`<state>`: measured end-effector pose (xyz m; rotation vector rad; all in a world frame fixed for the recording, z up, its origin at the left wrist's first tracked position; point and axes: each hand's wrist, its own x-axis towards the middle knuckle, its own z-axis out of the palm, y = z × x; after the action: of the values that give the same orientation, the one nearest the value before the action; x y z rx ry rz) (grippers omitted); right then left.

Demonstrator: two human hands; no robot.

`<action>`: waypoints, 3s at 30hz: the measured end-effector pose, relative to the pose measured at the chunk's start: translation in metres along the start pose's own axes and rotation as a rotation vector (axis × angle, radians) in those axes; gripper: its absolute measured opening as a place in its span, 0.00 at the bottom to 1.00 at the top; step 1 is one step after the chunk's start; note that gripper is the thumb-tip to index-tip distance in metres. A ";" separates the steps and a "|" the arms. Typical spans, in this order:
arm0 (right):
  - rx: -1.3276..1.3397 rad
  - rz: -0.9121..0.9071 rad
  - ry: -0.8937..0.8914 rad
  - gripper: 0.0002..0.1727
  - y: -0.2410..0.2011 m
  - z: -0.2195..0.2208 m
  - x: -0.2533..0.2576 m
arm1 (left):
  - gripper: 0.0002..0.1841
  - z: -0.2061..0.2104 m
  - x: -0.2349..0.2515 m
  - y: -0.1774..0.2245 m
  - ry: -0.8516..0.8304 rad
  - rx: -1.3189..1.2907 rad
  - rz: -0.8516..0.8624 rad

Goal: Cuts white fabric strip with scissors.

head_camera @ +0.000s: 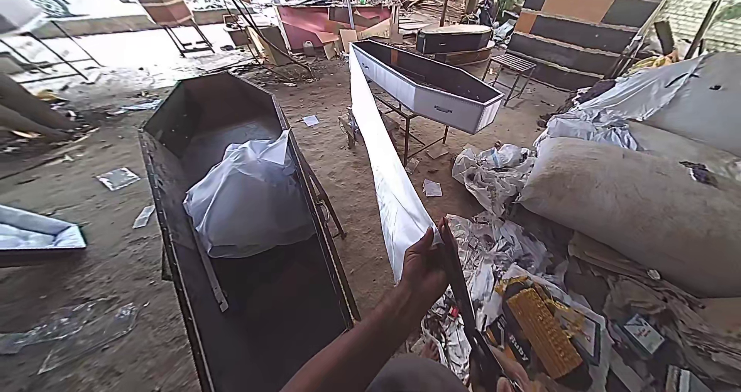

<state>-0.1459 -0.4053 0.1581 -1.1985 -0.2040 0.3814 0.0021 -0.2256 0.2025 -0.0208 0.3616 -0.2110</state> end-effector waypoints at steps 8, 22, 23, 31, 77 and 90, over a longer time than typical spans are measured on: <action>-0.043 0.162 -0.004 0.30 -0.029 -0.006 0.009 | 0.19 -0.009 -0.002 0.007 0.000 0.091 0.006; 0.053 0.357 -0.067 0.31 -0.055 -0.021 0.000 | 0.17 -0.015 -0.012 0.015 0.030 0.206 -0.026; 0.026 0.372 -0.069 0.31 -0.058 -0.020 0.000 | 0.17 -0.014 -0.014 0.017 0.063 0.212 -0.026; -0.020 0.419 -0.026 0.29 -0.075 -0.010 0.007 | 0.18 -0.020 -0.016 0.022 0.090 0.245 -0.066; -0.039 0.513 0.146 0.30 -0.064 0.038 0.088 | 0.14 -0.045 -0.013 0.036 0.132 0.295 -0.098; -0.049 0.534 0.233 0.28 -0.053 0.047 0.086 | 0.12 -0.060 -0.018 0.041 0.207 0.340 -0.055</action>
<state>-0.0737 -0.3472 0.2204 -1.3276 0.3185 0.6969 -0.0274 -0.1808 0.1498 0.3287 0.5273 -0.3279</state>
